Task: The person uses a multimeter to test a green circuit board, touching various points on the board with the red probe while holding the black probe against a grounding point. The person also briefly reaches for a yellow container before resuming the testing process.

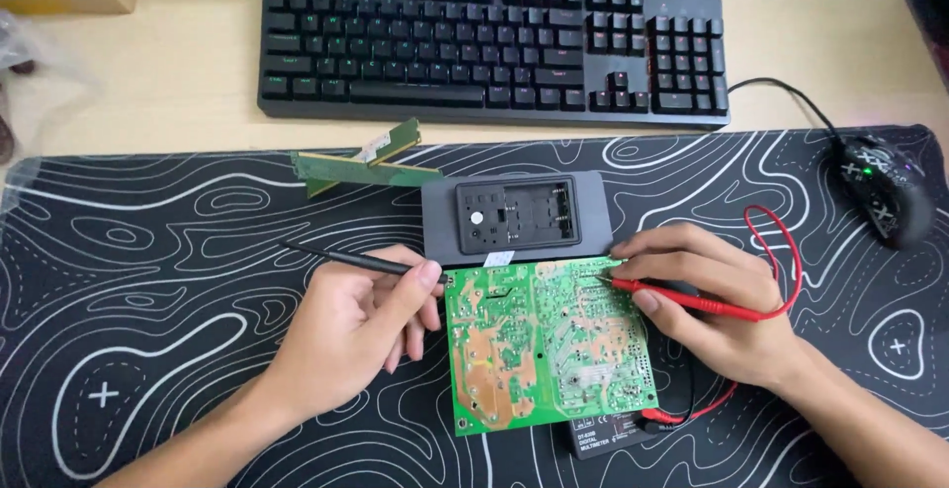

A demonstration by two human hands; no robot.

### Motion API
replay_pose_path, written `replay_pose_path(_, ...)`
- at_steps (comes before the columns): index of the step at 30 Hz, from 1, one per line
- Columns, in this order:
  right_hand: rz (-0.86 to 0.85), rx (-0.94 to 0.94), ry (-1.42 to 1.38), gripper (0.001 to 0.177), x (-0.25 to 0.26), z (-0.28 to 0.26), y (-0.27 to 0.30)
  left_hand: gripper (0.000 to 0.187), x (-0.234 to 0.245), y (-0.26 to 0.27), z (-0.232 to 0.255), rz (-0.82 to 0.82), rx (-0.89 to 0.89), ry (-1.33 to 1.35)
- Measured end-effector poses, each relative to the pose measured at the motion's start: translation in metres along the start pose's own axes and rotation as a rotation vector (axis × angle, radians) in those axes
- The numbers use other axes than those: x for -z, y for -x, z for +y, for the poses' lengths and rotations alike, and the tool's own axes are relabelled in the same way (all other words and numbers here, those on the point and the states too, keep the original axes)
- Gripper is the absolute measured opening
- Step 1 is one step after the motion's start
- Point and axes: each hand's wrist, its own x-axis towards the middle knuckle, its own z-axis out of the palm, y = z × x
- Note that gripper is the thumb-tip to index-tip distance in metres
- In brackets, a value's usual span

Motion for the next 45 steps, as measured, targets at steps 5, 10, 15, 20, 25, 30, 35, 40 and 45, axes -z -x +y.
replay_pose_path(5, 0.005, -0.012, 0.006, 0.023, -0.001, -0.004, 0.002, 0.039, -0.001, 0.001, 0.000, -0.011, -0.055, -0.011)
replay_pose_path(10, 0.013, -0.016, 0.064, 0.022, -0.004, -0.004, 0.005, 0.054, -0.002, 0.002, 0.002, 0.028, -0.113, -0.052)
replay_pose_path(15, 0.067, -0.120, 0.110, 0.021, -0.007, -0.004, 0.012, 0.048, 0.000, 0.003, 0.003, -0.007, -0.221, -0.093)
replay_pose_path(20, 0.046, -0.145, 0.122, 0.022, -0.006, 0.005, 0.021, 0.042, -0.002, 0.000, -0.007, 0.002, -0.255, -0.076)
replay_pose_path(25, 0.044, -0.089, 0.138, 0.034, -0.009, 0.043, 0.037, 0.050, 0.011, 0.006, 0.003, -0.063, -0.139, -0.056)
replay_pose_path(30, -0.006, -0.171, 0.288, 0.034, -0.004, 0.036, 0.040, 0.033, 0.059, 0.075, 0.006, -0.124, -0.273, -0.461)
replay_pose_path(35, 0.001, -0.195, 0.228, 0.035, -0.006, 0.050, 0.048, 0.059, 0.152, 0.158, -0.037, 0.516, -0.153, -1.180)
replay_pose_path(40, 0.030, -0.247, 0.162, 0.043, -0.014, 0.082, 0.064, 0.091, 0.169, 0.228, -0.046, 0.568, 0.506, -1.149)
replay_pose_path(45, 0.028, -0.252, 0.152, 0.045, -0.015, 0.092, 0.066, 0.093, 0.159, 0.288, -0.063, 0.716, 0.550, -1.141)
